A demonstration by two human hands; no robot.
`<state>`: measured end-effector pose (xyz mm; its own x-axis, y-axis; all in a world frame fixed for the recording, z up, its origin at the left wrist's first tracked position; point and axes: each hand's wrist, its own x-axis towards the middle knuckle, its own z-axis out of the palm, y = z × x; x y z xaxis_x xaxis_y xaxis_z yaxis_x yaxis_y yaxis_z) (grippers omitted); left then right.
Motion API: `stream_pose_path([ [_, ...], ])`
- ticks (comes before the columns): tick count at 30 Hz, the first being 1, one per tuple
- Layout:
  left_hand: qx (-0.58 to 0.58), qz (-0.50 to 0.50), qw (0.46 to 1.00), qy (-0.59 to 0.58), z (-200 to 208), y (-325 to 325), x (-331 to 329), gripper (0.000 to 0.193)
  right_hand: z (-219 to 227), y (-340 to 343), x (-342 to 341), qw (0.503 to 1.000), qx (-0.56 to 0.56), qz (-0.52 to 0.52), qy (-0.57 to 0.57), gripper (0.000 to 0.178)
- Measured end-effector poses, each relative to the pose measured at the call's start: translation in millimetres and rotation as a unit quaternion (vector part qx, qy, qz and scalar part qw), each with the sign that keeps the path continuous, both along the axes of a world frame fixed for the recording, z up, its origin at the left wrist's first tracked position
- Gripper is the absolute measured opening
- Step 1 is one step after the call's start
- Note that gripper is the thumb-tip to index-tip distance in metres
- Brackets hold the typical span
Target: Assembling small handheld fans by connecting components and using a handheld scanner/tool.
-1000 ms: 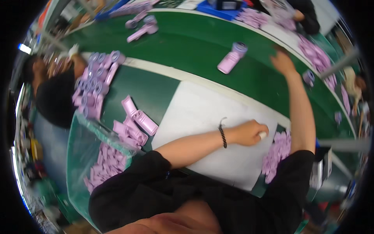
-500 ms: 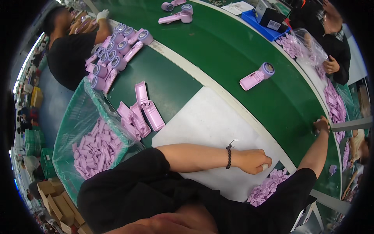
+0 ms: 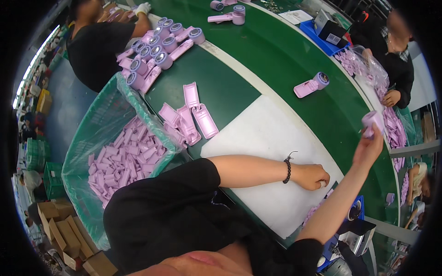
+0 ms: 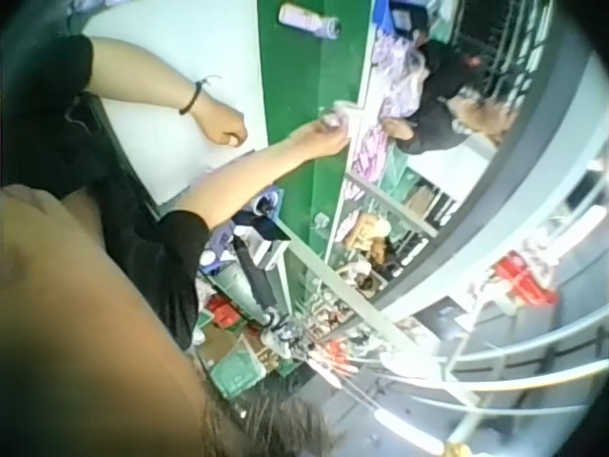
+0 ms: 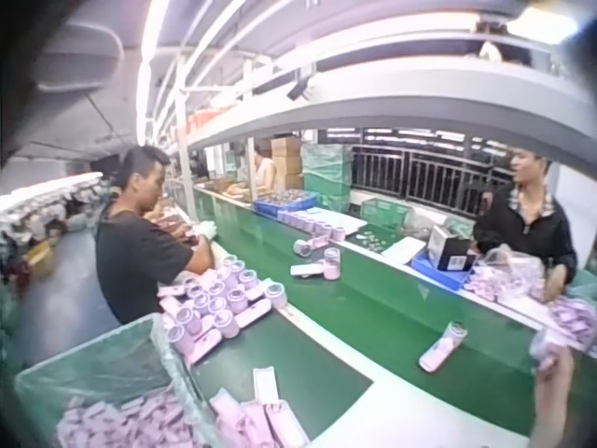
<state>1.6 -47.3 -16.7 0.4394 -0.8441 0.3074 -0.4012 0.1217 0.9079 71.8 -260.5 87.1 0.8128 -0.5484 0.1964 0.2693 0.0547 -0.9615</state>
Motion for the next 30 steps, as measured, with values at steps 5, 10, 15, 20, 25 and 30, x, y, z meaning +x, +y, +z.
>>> stream_pose_path([
  [5,-0.062,0.000,0.998,-0.012,-19,-8,0,0.018,13,158,-142,0.953,-0.298,0.037,-0.033,0.079],
  [10,-0.004,-0.057,0.997,0.042,-8,-8,6,0.025,-5,162,-220,0.935,-0.346,0.076,0.023,0.071],
  [15,0.162,-0.135,0.977,0.041,21,32,31,0.036,-37,168,-240,0.935,-0.316,0.007,0.164,0.048],
  [20,0.220,-0.006,0.945,-0.240,60,122,54,0.039,-85,183,-228,0.883,-0.441,-0.006,0.160,0.058],
  [25,0.221,0.252,0.911,-0.242,94,270,94,0.039,-76,177,-228,0.931,-0.305,0.113,0.165,0.068],
  [30,0.342,0.433,0.792,-0.262,76,417,117,0.034,-77,166,-228,0.938,-0.272,0.176,0.122,0.073],
])
